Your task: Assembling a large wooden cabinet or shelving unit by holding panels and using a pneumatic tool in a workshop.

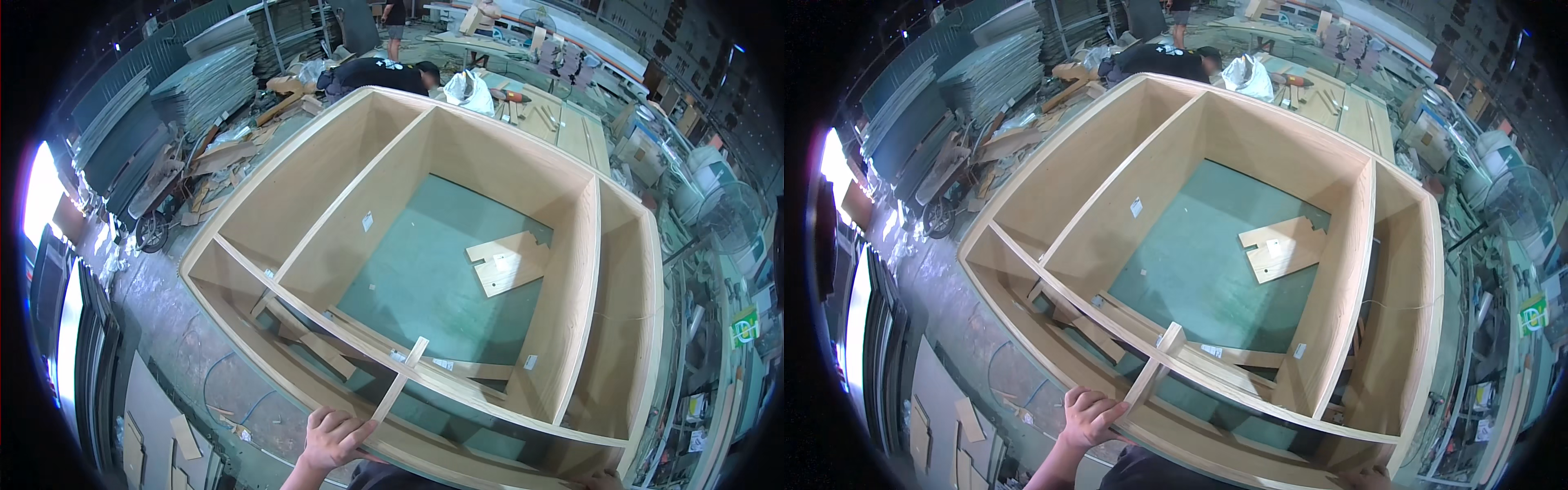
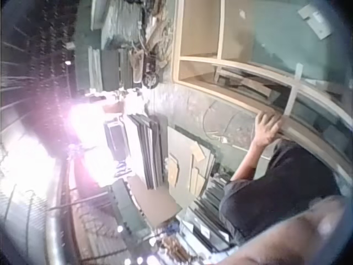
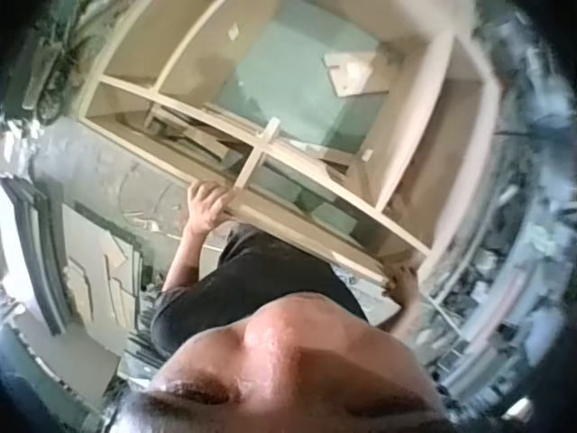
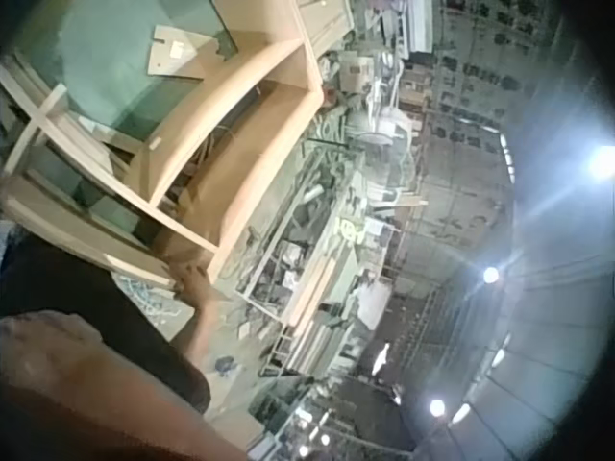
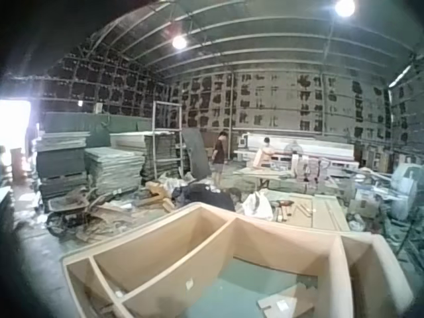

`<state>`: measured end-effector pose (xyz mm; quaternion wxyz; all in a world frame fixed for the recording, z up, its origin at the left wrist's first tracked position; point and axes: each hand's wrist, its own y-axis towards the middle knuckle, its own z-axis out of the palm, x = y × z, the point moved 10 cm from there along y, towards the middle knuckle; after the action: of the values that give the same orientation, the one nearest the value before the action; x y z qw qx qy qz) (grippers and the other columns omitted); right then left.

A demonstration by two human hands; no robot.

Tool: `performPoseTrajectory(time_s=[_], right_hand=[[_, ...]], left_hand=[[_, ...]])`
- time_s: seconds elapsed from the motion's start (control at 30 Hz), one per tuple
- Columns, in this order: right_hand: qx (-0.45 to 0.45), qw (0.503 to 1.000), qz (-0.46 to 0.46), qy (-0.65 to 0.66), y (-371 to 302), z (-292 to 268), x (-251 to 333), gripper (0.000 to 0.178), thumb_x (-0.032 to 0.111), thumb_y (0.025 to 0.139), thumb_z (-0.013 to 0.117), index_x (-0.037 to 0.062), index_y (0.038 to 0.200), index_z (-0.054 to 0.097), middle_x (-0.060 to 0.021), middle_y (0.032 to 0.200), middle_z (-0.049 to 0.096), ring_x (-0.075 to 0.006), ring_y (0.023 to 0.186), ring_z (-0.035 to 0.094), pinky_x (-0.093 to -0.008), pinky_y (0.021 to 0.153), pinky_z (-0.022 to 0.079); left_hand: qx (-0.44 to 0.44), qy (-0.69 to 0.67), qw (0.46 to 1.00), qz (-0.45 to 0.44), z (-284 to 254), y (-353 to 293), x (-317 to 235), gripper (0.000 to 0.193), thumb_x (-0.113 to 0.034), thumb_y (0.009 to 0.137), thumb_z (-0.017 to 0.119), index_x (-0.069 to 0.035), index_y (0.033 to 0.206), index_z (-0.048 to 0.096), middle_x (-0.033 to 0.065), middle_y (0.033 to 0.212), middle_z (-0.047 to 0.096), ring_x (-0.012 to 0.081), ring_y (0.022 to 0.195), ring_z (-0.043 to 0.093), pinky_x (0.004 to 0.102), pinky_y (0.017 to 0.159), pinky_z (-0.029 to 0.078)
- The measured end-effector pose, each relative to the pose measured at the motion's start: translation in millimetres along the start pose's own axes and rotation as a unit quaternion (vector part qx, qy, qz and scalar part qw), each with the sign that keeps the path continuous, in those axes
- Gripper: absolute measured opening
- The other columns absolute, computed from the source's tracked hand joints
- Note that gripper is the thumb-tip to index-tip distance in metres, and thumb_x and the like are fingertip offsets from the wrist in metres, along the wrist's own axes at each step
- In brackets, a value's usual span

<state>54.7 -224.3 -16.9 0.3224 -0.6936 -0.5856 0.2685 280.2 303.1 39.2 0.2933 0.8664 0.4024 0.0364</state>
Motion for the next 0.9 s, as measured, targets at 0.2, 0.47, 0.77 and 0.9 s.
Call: performPoseTrajectory(time_s=[0.2,0.47,0.77,0.9], right_hand=[[-0.017,0.999,-0.027,-0.013,-0.7,-4.1,3.9,0.075,0.025,0.073,0.093,0.0201,0.144,0.069,-0.0141,0.131,0.072,-0.0373,0.133,0.057,-0.0556,0.121,0.037],[0.000,1.000,-0.002,-0.008,5.5,15.8,-16.0,0.082,0.033,0.073,0.094,0.0287,0.149,0.066,-0.0125,0.138,0.070,-0.0365,0.137,0.057,-0.0542,0.125,0.035],[-0.072,0.995,-0.070,-0.010,-1.3,-6.2,6.2,0.085,0.025,0.068,0.093,0.0307,0.149,0.067,-0.0019,0.126,0.075,-0.0288,0.126,0.062,-0.0512,0.116,0.041],[0.048,0.975,0.022,0.218,-11.5,-19.5,18.7,0.088,0.015,0.069,0.092,0.0288,0.151,0.064,-0.0023,0.107,0.071,-0.0272,0.105,0.063,-0.0487,0.110,0.044]], left_hand=[[0.002,0.004,1.000,0.001,0.7,1.7,0.4,0.075,-0.072,0.069,0.085,-0.021,0.123,0.075,-0.0065,0.094,0.070,0.0170,0.091,0.065,0.0386,0.092,0.048],[-0.003,0.011,1.000,0.012,2.0,-4.7,-1.4,0.081,-0.078,0.063,0.083,-0.021,0.119,0.074,-0.0048,0.096,0.071,0.0193,0.093,0.064,0.0421,0.095,0.045],[0.013,0.018,1.000,-0.009,7.0,-7.8,0.5,0.083,-0.077,0.059,0.085,-0.021,0.120,0.074,-0.0036,0.096,0.071,0.0213,0.096,0.063,0.0445,0.098,0.046],[0.003,0.019,1.000,-0.008,3.2,-5.3,-1.2,0.084,-0.076,0.057,0.087,-0.021,0.119,0.074,-0.0036,0.096,0.071,0.0211,0.096,0.063,0.0443,0.097,0.046]])
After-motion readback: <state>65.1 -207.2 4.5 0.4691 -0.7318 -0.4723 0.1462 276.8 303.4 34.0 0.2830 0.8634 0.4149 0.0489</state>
